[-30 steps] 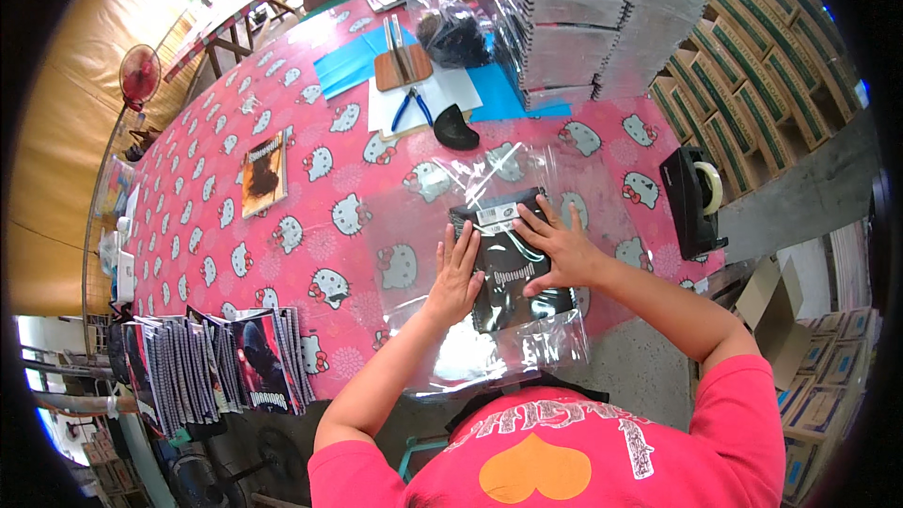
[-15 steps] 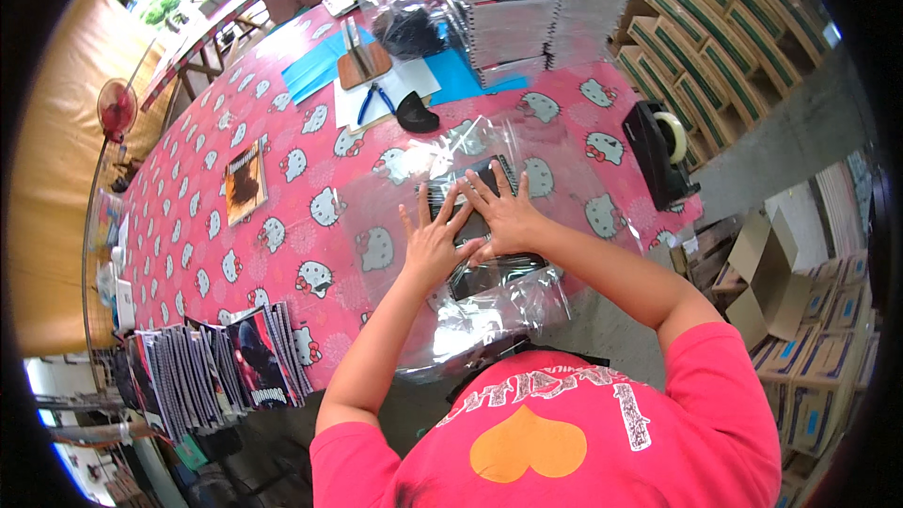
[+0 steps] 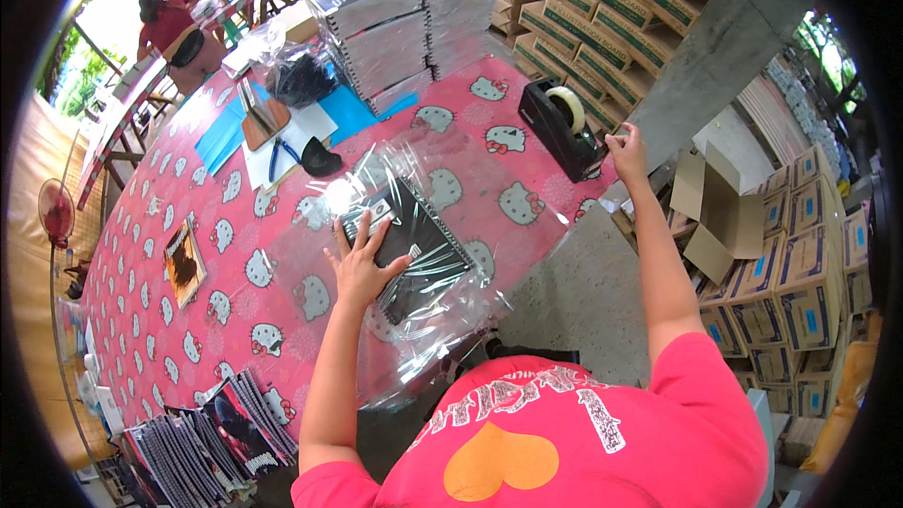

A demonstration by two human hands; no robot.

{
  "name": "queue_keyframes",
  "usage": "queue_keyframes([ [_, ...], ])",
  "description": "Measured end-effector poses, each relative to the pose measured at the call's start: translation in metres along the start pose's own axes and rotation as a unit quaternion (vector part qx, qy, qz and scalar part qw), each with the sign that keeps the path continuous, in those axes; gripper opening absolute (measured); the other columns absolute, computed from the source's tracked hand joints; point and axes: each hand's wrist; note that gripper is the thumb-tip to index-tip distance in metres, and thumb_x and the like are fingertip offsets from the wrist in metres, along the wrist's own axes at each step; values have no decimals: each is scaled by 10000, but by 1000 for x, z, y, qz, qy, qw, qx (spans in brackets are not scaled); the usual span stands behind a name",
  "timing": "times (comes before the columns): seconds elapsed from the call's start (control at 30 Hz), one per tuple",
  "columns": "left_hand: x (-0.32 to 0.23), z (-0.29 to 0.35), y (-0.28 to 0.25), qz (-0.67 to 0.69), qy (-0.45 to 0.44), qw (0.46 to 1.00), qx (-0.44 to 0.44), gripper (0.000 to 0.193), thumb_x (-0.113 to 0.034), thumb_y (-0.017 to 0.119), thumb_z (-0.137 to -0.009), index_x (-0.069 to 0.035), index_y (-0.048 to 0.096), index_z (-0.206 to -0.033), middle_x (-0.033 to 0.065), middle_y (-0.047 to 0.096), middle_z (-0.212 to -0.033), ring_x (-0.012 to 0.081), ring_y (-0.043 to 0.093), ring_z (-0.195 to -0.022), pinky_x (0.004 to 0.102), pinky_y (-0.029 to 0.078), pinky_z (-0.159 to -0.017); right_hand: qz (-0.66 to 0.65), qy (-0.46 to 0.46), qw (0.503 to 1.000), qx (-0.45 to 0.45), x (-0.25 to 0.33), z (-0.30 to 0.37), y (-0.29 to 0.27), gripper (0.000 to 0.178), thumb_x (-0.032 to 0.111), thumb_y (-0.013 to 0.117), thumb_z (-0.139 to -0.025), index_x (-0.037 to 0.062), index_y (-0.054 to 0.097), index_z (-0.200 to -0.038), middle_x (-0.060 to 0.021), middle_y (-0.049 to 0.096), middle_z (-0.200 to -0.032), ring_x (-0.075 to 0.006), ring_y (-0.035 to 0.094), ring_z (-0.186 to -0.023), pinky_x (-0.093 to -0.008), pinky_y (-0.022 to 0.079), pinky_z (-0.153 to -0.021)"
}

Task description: The person takes stacks of notebooks, slides each stack into a clear plastic bag, and then seals the bag using tape from a dispenser.

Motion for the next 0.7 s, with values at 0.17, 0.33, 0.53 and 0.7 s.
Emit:
queue_keyframes([
  [0.17,3,-9,5,14,22,1000,-9,764,-640,638,-654,-347,425,-1327,-28,233,-1481,354,2,-1381,700,100,-990,-29,133,974,183,-30,-47,12,554,283,700,-752,-50,468,-1129,-105,650,-825,-223,626,-787,-328,467,-756],
  [0.33,8,-3,3,12,5,1000,-14,765,-641,636,-655,-344,425,-1328,-31,234,-1480,353,10,-1381,701,105,-988,-210,50,949,230,3,-23,3,365,69,686,-742,-32,492,-1035,-112,637,-829,-166,611,-749,-277,468,-697],
  [0.53,7,-2,3,-1,0,1000,-5,767,-642,635,-656,-355,416,-1332,-41,224,-1483,350,8,-1381,697,105,-992,-231,108,952,171,-36,33,-21,330,79,702,-724,5,522,-991,-70,614,-768,-149,590,-669,-251,459,-622],
  [0.7,13,1,5,-11,-20,1000,2,777,-668,616,-651,-364,408,-1334,-49,213,-1485,345,-25,-1383,695,94,-997,-366,301,790,388,26,78,48,274,59,706,-706,34,542,-925,-57,611,-773,-99,515,-563,-230,393,-488],
])
Point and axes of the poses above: each hand's wrist, its own z-axis away from the middle knuckle, its own y-axis out of the palm, x = y × z
